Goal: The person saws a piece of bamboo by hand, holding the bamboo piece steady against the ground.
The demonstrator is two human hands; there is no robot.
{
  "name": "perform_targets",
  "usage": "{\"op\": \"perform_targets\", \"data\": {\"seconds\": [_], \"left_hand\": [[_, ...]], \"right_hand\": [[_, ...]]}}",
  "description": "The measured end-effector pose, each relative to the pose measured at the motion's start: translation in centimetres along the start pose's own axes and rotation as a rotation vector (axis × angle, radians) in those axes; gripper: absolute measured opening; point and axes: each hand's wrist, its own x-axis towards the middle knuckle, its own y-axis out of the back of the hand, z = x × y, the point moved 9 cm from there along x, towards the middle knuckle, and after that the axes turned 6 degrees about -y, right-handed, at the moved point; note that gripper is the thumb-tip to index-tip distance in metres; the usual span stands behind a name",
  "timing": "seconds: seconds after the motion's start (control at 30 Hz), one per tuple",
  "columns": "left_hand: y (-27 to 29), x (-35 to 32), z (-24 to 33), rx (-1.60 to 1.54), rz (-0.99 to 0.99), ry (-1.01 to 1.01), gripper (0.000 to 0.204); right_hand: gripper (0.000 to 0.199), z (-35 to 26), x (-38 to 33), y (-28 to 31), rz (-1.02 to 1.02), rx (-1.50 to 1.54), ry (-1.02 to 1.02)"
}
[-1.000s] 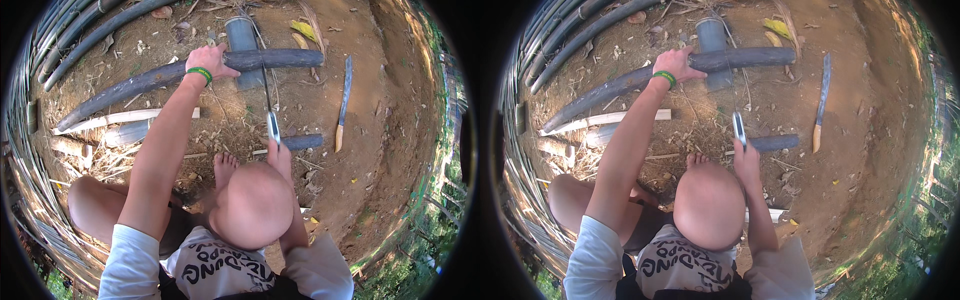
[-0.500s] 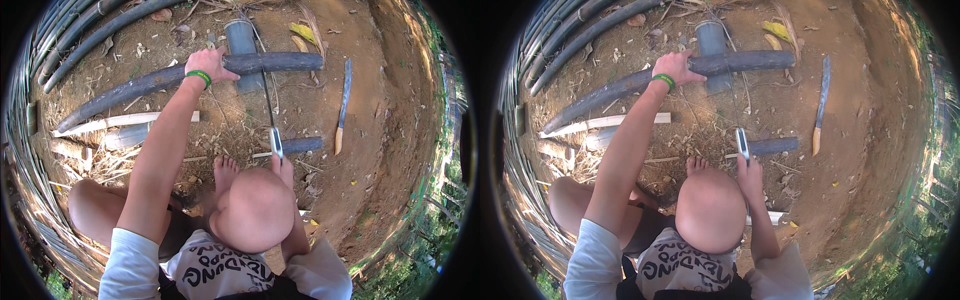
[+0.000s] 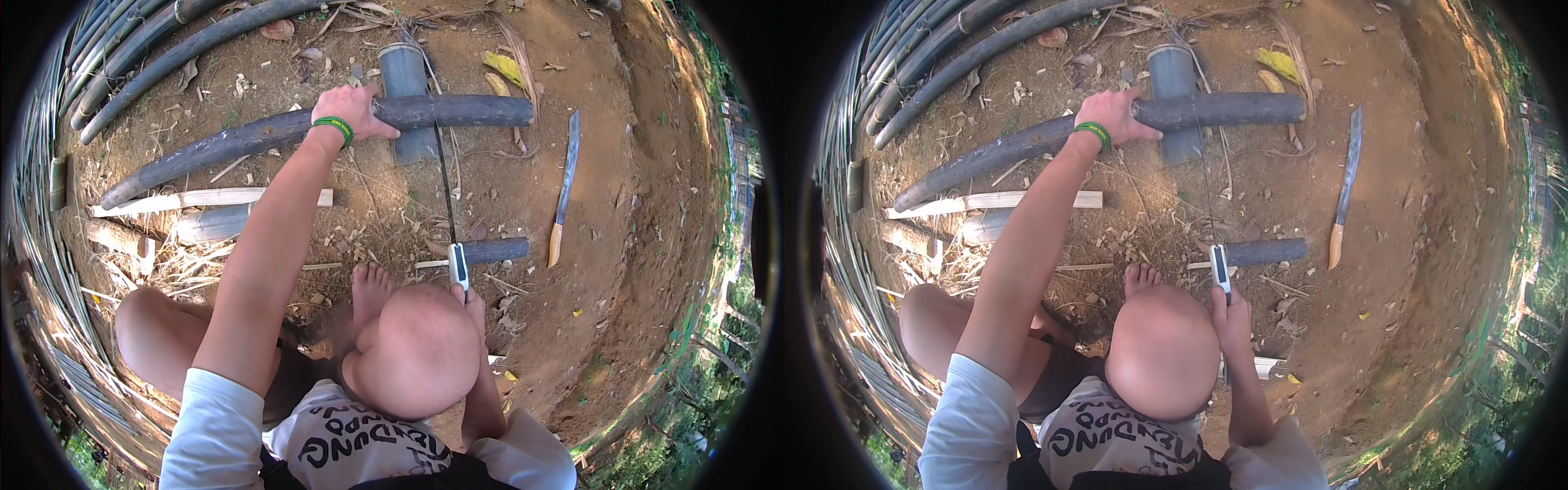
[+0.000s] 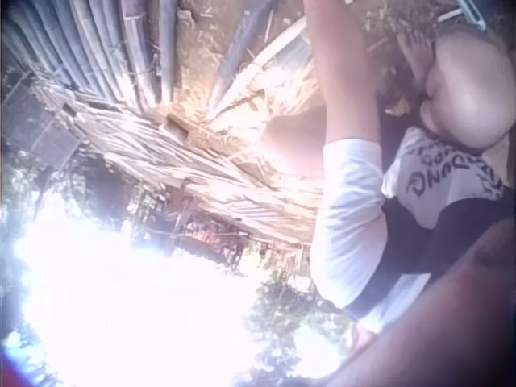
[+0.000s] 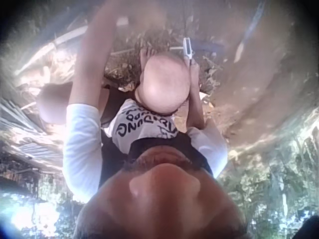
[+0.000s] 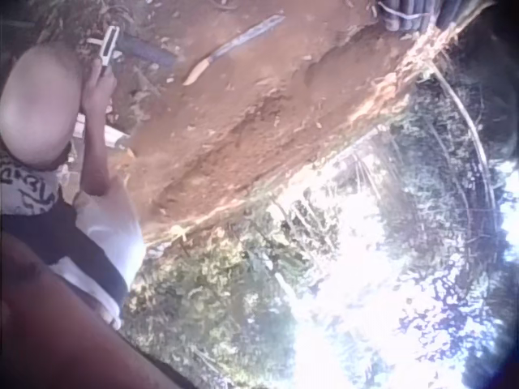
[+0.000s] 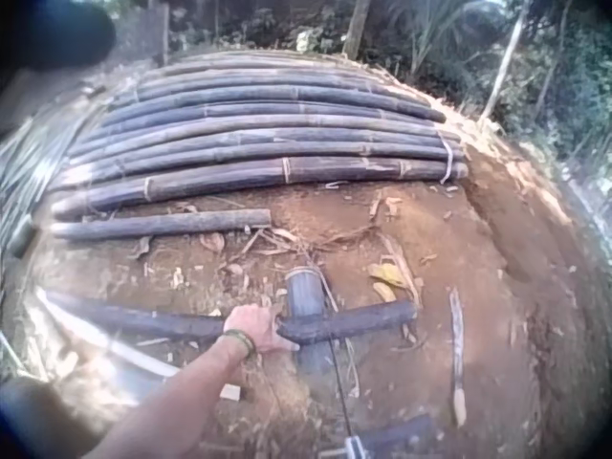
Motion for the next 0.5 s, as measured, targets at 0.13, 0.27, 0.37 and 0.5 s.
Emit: {"op": "perform_targets", "data": {"seconds": [0.13,0.27,0.37,0.5], "left_hand": [[0.2,0.1,1.4,0.004,0.004,-0.015,0.098],[0.5,0.6,1.3,0.036,0.008,-0.014,0.098],[0.3,0.5,-0.4,0.036,-0.002,-0.005,0.098],[0.7,0.8,0.5,0.010,-0.025,0.013,0.098]], "right_hand": [[0.057,-6.7,10.1,-2.2,0.096,0.002,0.088],[0.058,-12.7,13.5,-1.7,0.202,-0.052,0.201],[0.053,-6.5,8.7,-2.1,0.135,0.014,0.192],[0.050,1.8,1.1,-1.0,-0.016,0.153,0.014]]}}
